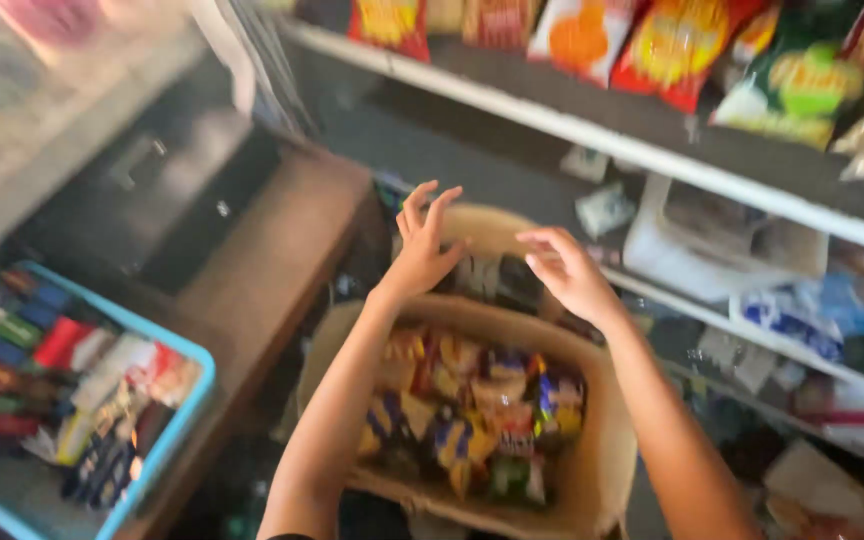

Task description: Picking various snack bags and instant noodles from shelves and placing them into a cardboard box.

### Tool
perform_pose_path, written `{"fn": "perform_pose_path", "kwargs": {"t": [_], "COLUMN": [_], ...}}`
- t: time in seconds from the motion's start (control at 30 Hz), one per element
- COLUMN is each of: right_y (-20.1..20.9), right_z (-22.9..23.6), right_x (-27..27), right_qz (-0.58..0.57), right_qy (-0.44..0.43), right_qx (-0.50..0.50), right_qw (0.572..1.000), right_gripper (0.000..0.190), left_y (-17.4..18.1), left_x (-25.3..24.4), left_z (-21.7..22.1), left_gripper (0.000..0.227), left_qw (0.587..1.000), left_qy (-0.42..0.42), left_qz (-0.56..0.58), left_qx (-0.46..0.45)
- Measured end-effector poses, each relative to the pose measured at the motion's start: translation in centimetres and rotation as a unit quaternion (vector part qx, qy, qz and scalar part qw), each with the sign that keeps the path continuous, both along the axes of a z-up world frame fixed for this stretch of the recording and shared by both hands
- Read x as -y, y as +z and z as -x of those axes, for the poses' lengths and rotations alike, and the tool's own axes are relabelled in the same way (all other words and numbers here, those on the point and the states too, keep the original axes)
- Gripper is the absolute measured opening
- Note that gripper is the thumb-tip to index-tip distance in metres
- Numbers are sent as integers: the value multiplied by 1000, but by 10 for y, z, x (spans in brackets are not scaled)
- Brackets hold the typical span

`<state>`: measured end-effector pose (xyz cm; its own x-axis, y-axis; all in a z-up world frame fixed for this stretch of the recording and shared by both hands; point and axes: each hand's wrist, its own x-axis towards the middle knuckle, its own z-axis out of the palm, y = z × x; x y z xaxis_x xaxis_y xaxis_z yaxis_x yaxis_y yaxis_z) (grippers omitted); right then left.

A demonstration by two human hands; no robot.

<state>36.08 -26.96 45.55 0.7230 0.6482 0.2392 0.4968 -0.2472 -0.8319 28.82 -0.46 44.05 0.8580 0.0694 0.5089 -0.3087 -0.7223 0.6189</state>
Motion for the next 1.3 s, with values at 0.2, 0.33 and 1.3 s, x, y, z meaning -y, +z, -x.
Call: {"fn": "perform_pose_path", "kwargs": {"t": [0.2, 0.33, 1.3], "right_y": [38, 49, -61], "right_z": [-51, -85, -44], "right_x": [-48, -130, -143], "right_qz": [15, 3, -173], "right_qy": [-14, -31, -129], "right_qx": [119, 181, -141], "right_qw": [993, 983, 966], "right_gripper": [32, 30, 46], "left_y": [32, 29, -73], "left_x": [-93, -147, -53], "left_z": [-74, -123, -33], "left_gripper": [73, 75, 61], "left_qw": [998, 992, 704], "left_qy": [29, 13, -81], "left_qz": [26, -38, 698], "left_qx": [52, 121, -101]}}
